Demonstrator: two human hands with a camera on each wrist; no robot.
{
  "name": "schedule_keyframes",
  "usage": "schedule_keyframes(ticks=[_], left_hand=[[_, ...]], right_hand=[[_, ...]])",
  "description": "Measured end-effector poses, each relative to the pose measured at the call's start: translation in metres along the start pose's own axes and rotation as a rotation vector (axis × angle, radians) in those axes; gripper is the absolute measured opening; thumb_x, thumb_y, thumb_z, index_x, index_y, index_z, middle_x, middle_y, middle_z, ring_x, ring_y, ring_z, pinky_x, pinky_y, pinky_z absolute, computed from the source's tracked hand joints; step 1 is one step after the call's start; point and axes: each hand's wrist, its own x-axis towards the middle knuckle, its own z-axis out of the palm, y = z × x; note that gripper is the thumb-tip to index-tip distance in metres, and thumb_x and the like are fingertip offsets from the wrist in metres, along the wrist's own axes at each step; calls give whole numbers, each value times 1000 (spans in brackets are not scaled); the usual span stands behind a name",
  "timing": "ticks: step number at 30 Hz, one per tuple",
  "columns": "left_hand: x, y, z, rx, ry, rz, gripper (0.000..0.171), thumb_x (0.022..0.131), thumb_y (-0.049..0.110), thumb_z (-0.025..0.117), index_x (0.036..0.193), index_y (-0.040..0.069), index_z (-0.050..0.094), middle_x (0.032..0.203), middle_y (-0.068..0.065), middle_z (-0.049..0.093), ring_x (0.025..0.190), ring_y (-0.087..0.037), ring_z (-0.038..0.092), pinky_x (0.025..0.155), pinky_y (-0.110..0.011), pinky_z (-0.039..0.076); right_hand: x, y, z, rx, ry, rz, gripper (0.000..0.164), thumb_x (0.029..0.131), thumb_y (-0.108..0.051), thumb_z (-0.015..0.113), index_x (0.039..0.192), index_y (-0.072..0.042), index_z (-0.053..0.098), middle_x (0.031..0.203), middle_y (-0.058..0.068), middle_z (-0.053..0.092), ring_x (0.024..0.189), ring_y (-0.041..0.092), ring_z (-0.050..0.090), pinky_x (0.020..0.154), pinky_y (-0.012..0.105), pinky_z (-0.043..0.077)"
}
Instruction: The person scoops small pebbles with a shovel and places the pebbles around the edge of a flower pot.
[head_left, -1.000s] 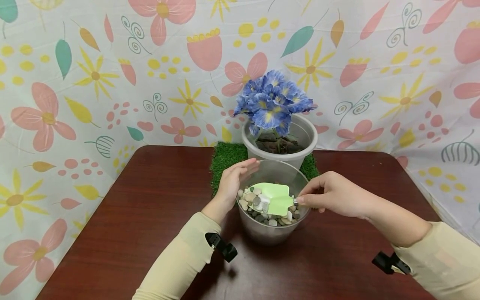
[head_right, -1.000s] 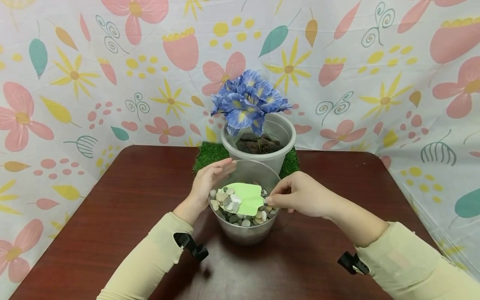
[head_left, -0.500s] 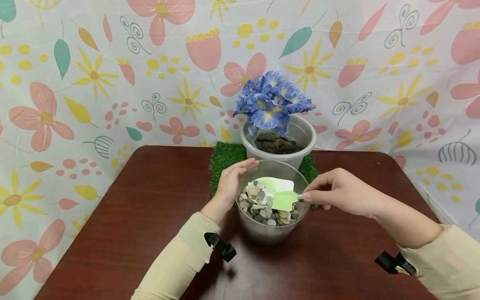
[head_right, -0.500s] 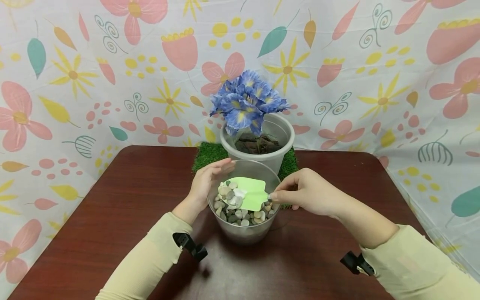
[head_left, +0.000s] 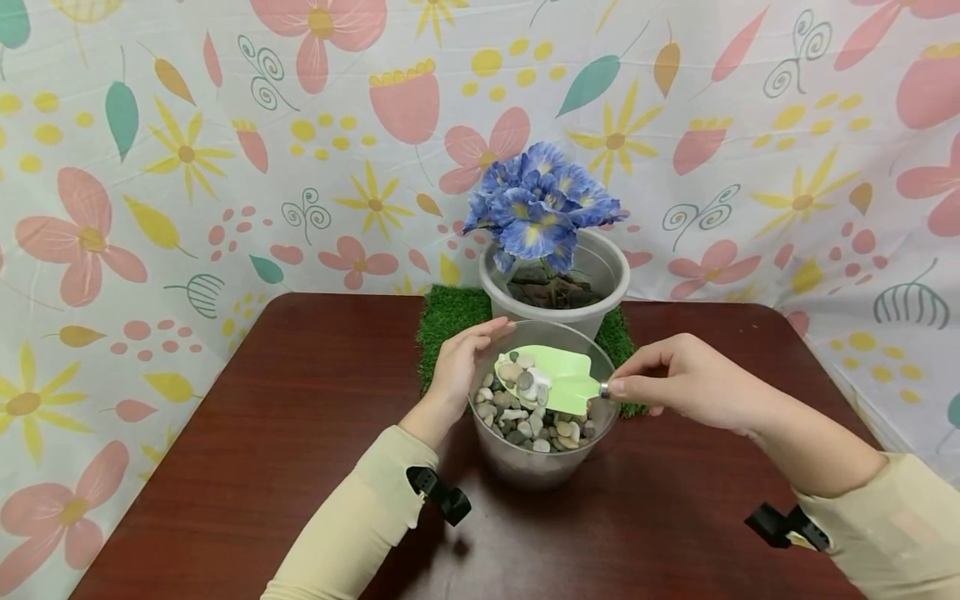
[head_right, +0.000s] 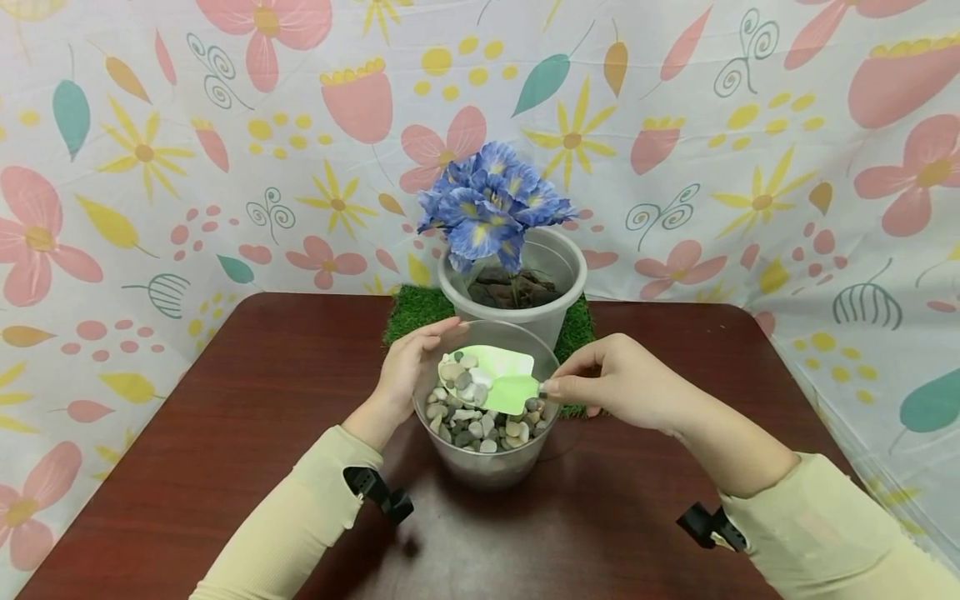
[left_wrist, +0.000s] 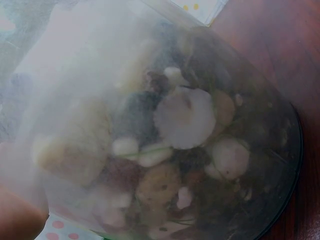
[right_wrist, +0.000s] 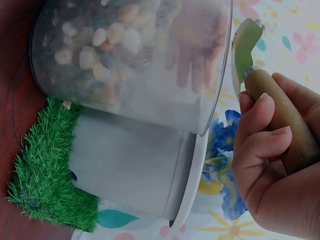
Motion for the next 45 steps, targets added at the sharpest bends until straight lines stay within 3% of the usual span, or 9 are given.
schedule_keyframes(ticks=[15, 23, 31, 39, 45], left_hand=[[-1, 0, 0, -5, 18, 4, 43, 93, 8, 37, 130, 3, 57, 126, -11, 63, 123, -20, 55, 111, -35, 39], [1, 0, 1, -33, 13, 22, 43, 93, 7, 37, 130, 0, 57, 126, -13, 63, 124, -22, 54, 109, -35, 41], [0, 0, 1, -69, 25, 1, 42, 93, 5, 35, 129, -1, 57, 130, -19, 58, 127, -25, 52, 108, -33, 42], [0, -1, 1, -44, 29, 2, 42, 94, 5, 35, 130, 0, 56, 132, -17, 57, 125, -26, 54, 107, -34, 43], [0, -1, 1, -32, 29, 3, 42, 94, 6, 36, 130, 0, 56, 133, -17, 57, 126, -26, 53, 108, -36, 42]], right_hand=[[1, 5, -3, 40, 28, 31, 19, 88, -25, 65, 95, -10, 74, 64, 0, 60, 54, 17, 52, 40, 29, 40], [3, 8, -2, 61, 41, 29, 19, 89, -24, 64, 96, -9, 74, 64, 5, 59, 55, 17, 53, 41, 29, 43], [5, 11, -1, 66, 65, 43, 20, 88, -24, 65, 97, -8, 74, 67, 1, 59, 57, 16, 54, 45, 32, 47], [8, 16, 0, 87, 82, 60, 24, 88, -25, 66, 98, -4, 73, 59, -2, 52, 55, 16, 52, 45, 31, 46], [11, 19, 1, 77, 96, 75, 28, 89, -28, 65, 100, -3, 72, 61, 0, 54, 53, 15, 50, 45, 31, 47]])
